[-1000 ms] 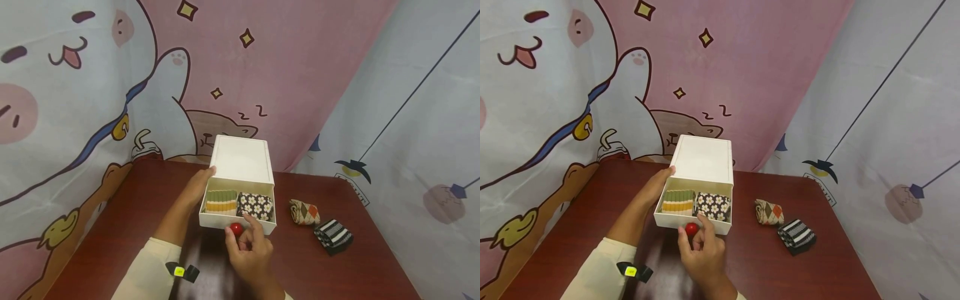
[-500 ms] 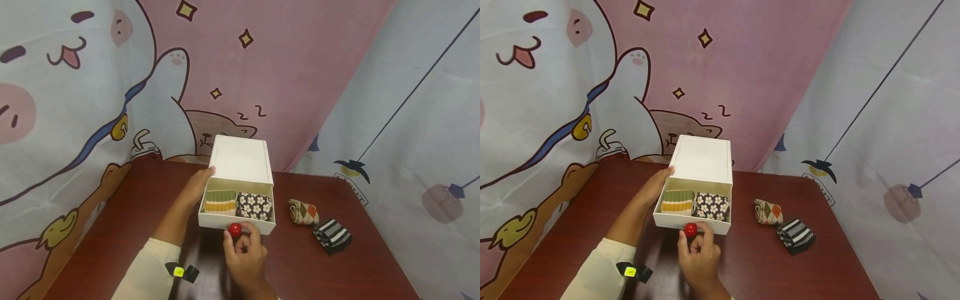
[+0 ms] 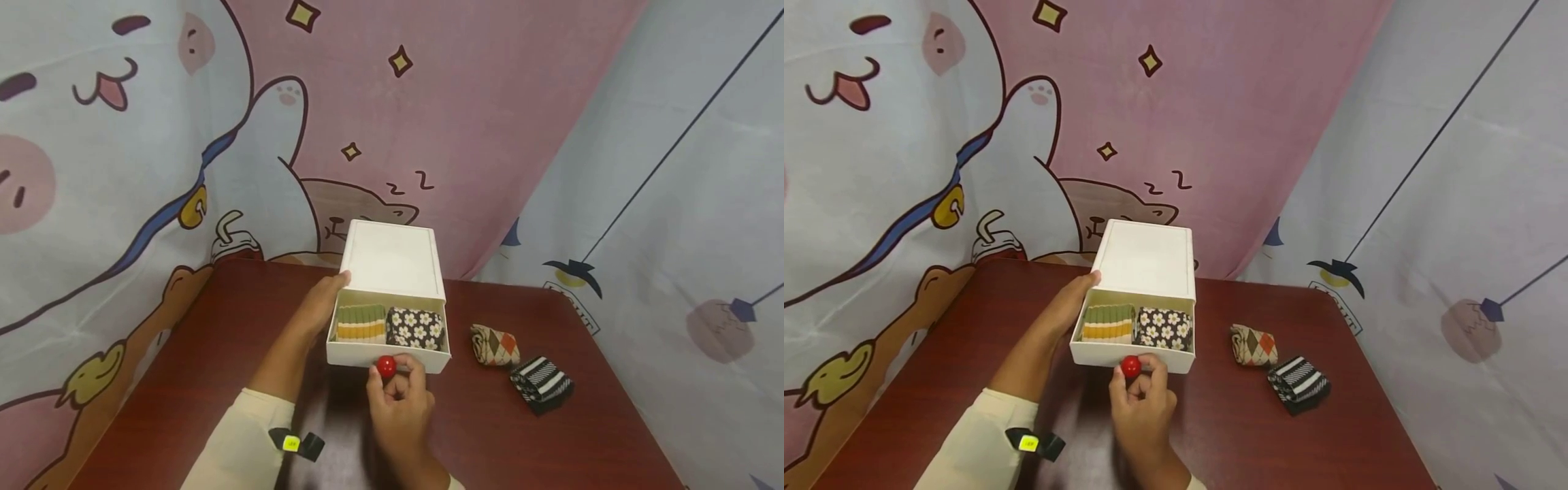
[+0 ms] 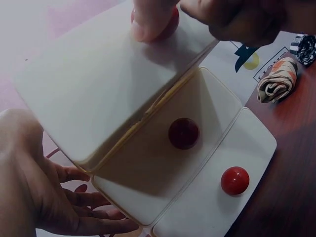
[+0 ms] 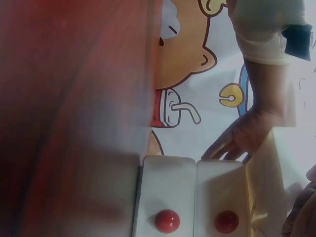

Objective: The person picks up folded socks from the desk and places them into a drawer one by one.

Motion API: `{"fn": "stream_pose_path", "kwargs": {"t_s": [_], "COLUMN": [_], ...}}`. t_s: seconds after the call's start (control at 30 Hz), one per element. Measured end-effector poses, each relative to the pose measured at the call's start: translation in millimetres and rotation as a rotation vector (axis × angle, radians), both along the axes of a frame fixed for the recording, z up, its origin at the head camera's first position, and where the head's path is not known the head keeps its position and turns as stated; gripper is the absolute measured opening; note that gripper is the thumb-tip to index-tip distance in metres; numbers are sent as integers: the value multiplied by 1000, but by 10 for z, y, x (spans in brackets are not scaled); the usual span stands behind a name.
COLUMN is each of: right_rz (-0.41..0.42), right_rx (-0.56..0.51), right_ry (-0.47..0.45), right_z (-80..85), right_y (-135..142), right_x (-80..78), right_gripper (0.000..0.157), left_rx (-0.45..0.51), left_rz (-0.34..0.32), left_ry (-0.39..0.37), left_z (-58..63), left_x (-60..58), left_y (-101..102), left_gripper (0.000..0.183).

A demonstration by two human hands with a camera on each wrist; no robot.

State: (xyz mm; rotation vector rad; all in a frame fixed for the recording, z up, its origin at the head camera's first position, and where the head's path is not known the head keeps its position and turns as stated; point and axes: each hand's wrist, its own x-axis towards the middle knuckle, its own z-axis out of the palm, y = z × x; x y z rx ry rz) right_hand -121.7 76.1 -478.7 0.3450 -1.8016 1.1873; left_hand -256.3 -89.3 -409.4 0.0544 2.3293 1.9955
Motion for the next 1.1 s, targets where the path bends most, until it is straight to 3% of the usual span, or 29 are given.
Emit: {"fn": "stream_pose_path", "kwargs": {"t_s": [0.33, 0.87, 1.1], "right_rz": [-34, -63, -43], "right_rx": [-47, -48, -61], "right_ry": [-148, -227, -265], "right_z": [115, 148, 182], "right_y": [-27, -27, -23], "right_x": [-171, -465, -576], "right_gripper": [35, 32, 30], "left_rx": [-18, -44, -18], "left_rz": [26, 38, 33], "left_ry": [-20, -49, -159], "left_z": [-11, 10, 30], "left_x": [0, 27, 41], "left_y": [14, 19, -7], "left_gripper": [60, 64, 71]}}
